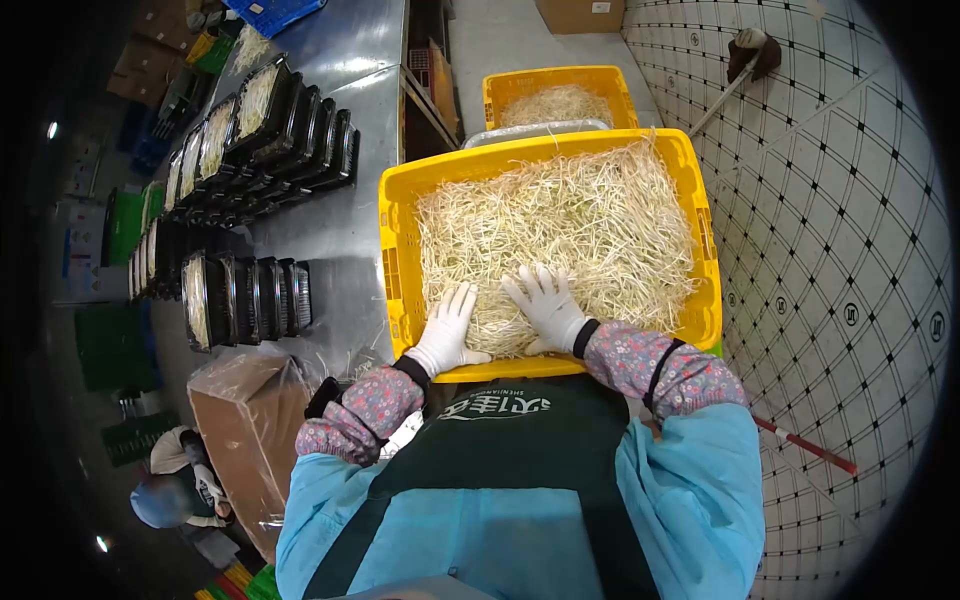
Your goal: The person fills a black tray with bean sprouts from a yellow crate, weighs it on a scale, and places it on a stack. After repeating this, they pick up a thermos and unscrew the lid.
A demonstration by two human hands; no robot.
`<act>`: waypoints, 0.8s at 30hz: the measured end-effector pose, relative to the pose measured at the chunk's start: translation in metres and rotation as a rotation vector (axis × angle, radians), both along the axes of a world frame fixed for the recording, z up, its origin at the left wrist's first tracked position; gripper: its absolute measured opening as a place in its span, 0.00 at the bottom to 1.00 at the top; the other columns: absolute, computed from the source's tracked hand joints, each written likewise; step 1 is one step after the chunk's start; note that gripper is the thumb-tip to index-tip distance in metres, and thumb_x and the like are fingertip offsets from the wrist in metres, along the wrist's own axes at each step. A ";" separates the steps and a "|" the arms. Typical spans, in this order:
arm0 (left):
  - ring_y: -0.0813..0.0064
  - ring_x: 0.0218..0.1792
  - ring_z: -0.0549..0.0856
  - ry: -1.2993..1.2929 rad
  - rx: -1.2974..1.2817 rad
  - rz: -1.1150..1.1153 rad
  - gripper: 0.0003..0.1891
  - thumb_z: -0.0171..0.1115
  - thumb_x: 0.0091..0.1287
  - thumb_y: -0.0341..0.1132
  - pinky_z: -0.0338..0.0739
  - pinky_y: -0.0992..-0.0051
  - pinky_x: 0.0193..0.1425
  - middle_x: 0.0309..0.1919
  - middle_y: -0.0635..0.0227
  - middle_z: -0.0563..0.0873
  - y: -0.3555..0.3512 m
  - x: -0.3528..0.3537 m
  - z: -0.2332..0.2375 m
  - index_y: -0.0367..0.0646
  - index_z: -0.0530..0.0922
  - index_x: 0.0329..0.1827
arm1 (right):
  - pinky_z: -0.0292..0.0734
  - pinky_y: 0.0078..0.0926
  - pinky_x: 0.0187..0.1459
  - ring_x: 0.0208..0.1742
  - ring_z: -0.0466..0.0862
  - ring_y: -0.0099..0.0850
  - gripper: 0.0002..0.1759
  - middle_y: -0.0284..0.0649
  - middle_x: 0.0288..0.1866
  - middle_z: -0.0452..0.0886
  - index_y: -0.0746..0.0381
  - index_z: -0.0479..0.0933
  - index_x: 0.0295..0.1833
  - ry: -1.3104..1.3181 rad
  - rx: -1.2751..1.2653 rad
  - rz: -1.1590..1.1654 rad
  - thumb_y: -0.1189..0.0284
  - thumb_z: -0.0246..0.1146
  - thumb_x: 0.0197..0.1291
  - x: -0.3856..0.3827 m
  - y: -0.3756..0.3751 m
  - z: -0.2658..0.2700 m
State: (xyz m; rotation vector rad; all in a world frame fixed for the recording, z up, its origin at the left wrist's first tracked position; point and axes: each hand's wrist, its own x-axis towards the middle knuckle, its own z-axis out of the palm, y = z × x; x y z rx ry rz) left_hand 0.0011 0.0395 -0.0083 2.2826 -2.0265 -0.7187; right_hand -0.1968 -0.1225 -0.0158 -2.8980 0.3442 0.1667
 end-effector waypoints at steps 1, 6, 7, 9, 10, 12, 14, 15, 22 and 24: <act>0.43 0.73 0.64 -0.035 0.060 0.000 0.62 0.80 0.45 0.54 0.63 0.47 0.74 0.73 0.49 0.65 -0.012 -0.001 0.003 0.38 0.52 0.80 | 0.60 0.62 0.65 0.67 0.67 0.52 0.66 0.48 0.69 0.66 0.58 0.53 0.80 0.039 -0.013 -0.005 0.42 0.77 0.40 0.009 -0.003 -0.002; 0.50 0.61 0.79 0.189 0.057 0.242 0.49 0.73 0.53 0.39 0.78 0.62 0.61 0.60 0.45 0.78 -0.036 0.025 -0.025 0.42 0.58 0.78 | 0.70 0.58 0.60 0.64 0.75 0.46 0.58 0.50 0.66 0.72 0.54 0.54 0.81 0.184 0.358 -0.124 0.68 0.73 0.41 0.038 -0.050 -0.017; 0.49 0.62 0.78 0.172 0.061 0.230 0.50 0.73 0.53 0.40 0.77 0.61 0.63 0.61 0.45 0.77 -0.035 0.022 -0.017 0.41 0.57 0.79 | 0.69 0.59 0.61 0.66 0.74 0.48 0.59 0.51 0.69 0.70 0.54 0.53 0.81 0.158 0.277 -0.103 0.66 0.74 0.41 0.035 -0.048 -0.014; 0.48 0.65 0.76 0.134 0.065 0.208 0.52 0.74 0.52 0.42 0.75 0.59 0.65 0.64 0.44 0.75 -0.027 0.017 -0.004 0.41 0.54 0.80 | 0.68 0.63 0.63 0.71 0.71 0.51 0.62 0.53 0.73 0.67 0.52 0.51 0.82 0.104 0.113 -0.056 0.61 0.77 0.42 0.028 -0.039 -0.008; 0.47 0.70 0.70 0.075 -0.078 0.171 0.60 0.78 0.48 0.42 0.71 0.54 0.69 0.70 0.46 0.69 -0.016 0.014 -0.004 0.40 0.47 0.82 | 0.64 0.69 0.66 0.76 0.64 0.56 0.69 0.55 0.78 0.59 0.50 0.46 0.83 0.159 0.054 -0.073 0.53 0.81 0.39 0.025 -0.030 0.013; 0.45 0.72 0.67 0.007 -0.026 0.169 0.65 0.81 0.44 0.43 0.68 0.54 0.73 0.74 0.45 0.64 -0.004 0.006 -0.005 0.39 0.44 0.82 | 0.60 0.71 0.68 0.78 0.60 0.58 0.73 0.56 0.80 0.56 0.50 0.44 0.83 0.191 0.039 -0.079 0.48 0.82 0.36 0.023 -0.015 0.018; 0.44 0.71 0.68 -0.072 -0.039 0.161 0.70 0.84 0.40 0.44 0.70 0.54 0.71 0.74 0.45 0.64 0.001 0.001 -0.014 0.40 0.42 0.82 | 0.66 0.67 0.65 0.74 0.66 0.57 0.75 0.56 0.78 0.60 0.50 0.44 0.83 0.082 -0.057 -0.115 0.48 0.83 0.33 0.021 -0.005 0.001; 0.44 0.70 0.69 -0.039 -0.010 0.201 0.69 0.83 0.40 0.43 0.71 0.54 0.69 0.72 0.45 0.65 -0.002 0.000 -0.021 0.40 0.43 0.82 | 0.69 0.64 0.62 0.71 0.69 0.56 0.74 0.55 0.76 0.62 0.50 0.45 0.83 0.089 -0.020 -0.122 0.48 0.83 0.33 0.025 -0.005 -0.007; 0.48 0.51 0.85 0.135 0.087 0.423 0.32 0.71 0.53 0.34 0.79 0.59 0.58 0.52 0.46 0.85 -0.026 0.007 -0.025 0.43 0.74 0.64 | 0.78 0.43 0.55 0.56 0.83 0.46 0.37 0.48 0.53 0.82 0.50 0.71 0.70 0.083 0.270 -0.177 0.71 0.64 0.50 0.044 -0.034 -0.010; 0.48 0.51 0.85 0.150 0.132 0.342 0.24 0.69 0.55 0.34 0.80 0.57 0.56 0.49 0.47 0.85 -0.025 0.005 -0.005 0.41 0.75 0.56 | 0.79 0.43 0.55 0.56 0.83 0.45 0.35 0.45 0.53 0.82 0.46 0.73 0.69 0.042 0.300 -0.177 0.71 0.65 0.50 0.037 -0.039 -0.005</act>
